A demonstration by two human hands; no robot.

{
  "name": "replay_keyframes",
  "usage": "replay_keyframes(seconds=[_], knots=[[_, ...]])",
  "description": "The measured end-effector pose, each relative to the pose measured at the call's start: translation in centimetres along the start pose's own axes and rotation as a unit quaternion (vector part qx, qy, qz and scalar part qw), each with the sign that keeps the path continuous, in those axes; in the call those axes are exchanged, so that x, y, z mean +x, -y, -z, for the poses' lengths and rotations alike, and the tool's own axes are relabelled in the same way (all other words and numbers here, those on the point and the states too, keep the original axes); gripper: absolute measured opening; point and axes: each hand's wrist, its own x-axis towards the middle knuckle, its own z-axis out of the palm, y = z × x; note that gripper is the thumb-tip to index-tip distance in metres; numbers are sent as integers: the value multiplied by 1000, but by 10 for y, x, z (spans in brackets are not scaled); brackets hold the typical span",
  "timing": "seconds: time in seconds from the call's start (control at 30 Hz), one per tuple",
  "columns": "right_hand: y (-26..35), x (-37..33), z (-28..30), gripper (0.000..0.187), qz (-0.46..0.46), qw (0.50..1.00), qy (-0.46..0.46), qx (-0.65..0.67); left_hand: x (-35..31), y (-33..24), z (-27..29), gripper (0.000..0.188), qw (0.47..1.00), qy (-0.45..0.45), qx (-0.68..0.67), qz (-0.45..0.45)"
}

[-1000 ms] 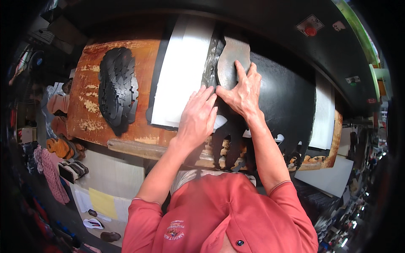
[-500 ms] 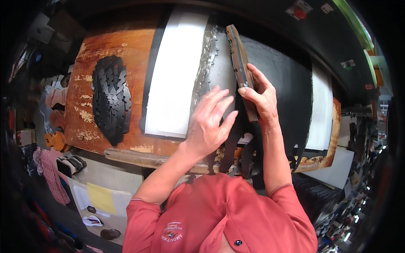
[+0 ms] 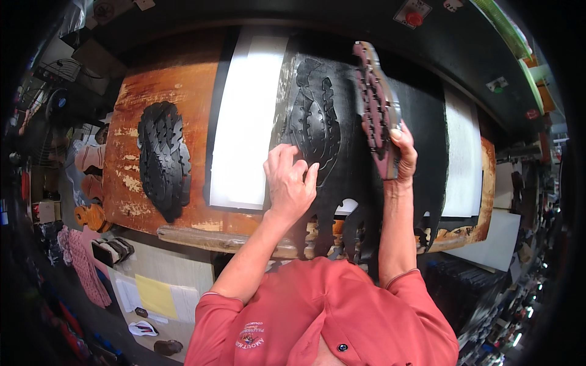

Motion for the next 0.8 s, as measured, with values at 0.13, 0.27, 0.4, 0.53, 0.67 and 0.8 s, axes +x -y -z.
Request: replay_keyframes(seconds=[0.13,0.27,0.4,0.53,0.67,0.8], knots=[[39,-5,11,91,56,981,-53,-177,2,2,-1,23,1000,5,7,-9],[40,-21,15,89,89,918,-73,-380,0,4,-3,43,999,-22,-42,20],[-10,-36,15,83,129,734,-50,-665,-1,7,-4,66,999,-11,-31,22],[-30,-34,29,81,221,669,1,-710,2,8,-5,76,1000,-5,-5,2],[-21,-32,33,79,214,679,15,-702,3,8,-6,74,1000,2,-1,5],[-21,-32,23,81,170,686,-3,-707,3,10,-7,73,1000,-7,-11,10]])
